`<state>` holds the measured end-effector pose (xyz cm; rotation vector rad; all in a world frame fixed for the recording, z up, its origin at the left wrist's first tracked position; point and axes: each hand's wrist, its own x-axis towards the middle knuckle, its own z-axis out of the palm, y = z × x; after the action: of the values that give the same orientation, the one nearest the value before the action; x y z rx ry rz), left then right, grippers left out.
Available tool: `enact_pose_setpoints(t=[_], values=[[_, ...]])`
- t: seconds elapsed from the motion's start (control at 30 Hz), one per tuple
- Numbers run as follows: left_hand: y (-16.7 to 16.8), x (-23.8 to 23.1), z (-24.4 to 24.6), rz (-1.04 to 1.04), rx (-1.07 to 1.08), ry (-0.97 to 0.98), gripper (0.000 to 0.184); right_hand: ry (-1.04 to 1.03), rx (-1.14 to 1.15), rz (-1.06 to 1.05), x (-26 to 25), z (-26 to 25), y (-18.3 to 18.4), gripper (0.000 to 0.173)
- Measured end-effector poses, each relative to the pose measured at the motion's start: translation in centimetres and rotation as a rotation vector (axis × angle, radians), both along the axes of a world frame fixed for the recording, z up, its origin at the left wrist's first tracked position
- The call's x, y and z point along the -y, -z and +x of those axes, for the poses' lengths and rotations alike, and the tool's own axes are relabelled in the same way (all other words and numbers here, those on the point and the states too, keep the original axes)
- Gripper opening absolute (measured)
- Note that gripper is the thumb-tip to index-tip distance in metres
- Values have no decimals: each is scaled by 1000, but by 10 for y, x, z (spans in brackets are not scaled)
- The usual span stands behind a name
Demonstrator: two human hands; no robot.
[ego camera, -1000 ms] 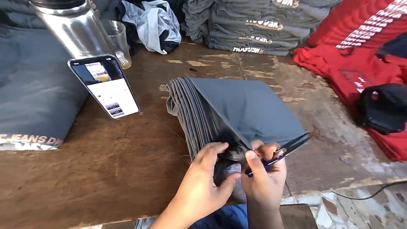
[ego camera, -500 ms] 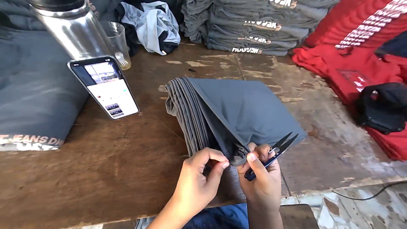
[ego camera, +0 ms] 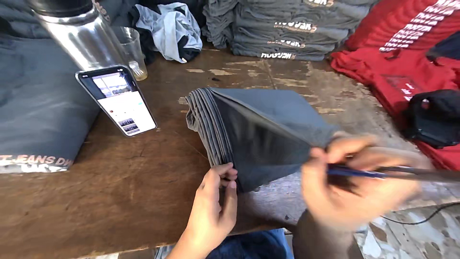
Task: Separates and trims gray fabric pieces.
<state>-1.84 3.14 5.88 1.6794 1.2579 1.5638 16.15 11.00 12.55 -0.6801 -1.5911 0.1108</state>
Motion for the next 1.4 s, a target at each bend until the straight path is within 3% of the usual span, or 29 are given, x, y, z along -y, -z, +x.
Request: enact_pose_setpoints(t=[0.1, 0.2, 0.3, 0.37, 0.53, 0.6, 0.8, 0.97, 1.07, 1.17, 1.27, 1.4], values=[[0, 6, 2, -44, -129, -41, 32, -190, 59, -128, 10, 21, -10, 27], [-2, 8, 5, -61, -223, -69, 34, -371, 327, -316, 23, 26, 18, 28], [-2, 7, 8, -61, -233, -69, 35, -320, 465, -309, 27, 10, 53, 17], [-2, 6, 9, -69, -240, -59, 35, -225, 406, -268, 28, 0, 69, 9], [-3, 10, 13, 31, -423, -55, 56, -219, 174, -178, 39, -1, 70, 24], [-2, 13, 18, 117, -448, -55, 56, -200, 135, -160, 48, 3, 65, 25], [1, 7, 22, 256, -292, -47, 43, -314, 65, -267, 69, 17, 56, 26], [1, 1, 21, 327, -190, -19, 7, -572, 14, -410, 79, 20, 56, 25], [4, -3, 22, 293, -9, 38, 6, -607, 31, -457, 79, 23, 59, 23], [4, -1, 27, 142, 286, 112, 7, -446, 140, -463, 72, 30, 68, 23], [1, 3, 31, 12, 541, 223, 7, -177, 326, -431, 66, 36, 77, 39], [-1, 5, 28, -10, 631, 326, 7, -34, 425, -406, 67, 36, 82, 42]])
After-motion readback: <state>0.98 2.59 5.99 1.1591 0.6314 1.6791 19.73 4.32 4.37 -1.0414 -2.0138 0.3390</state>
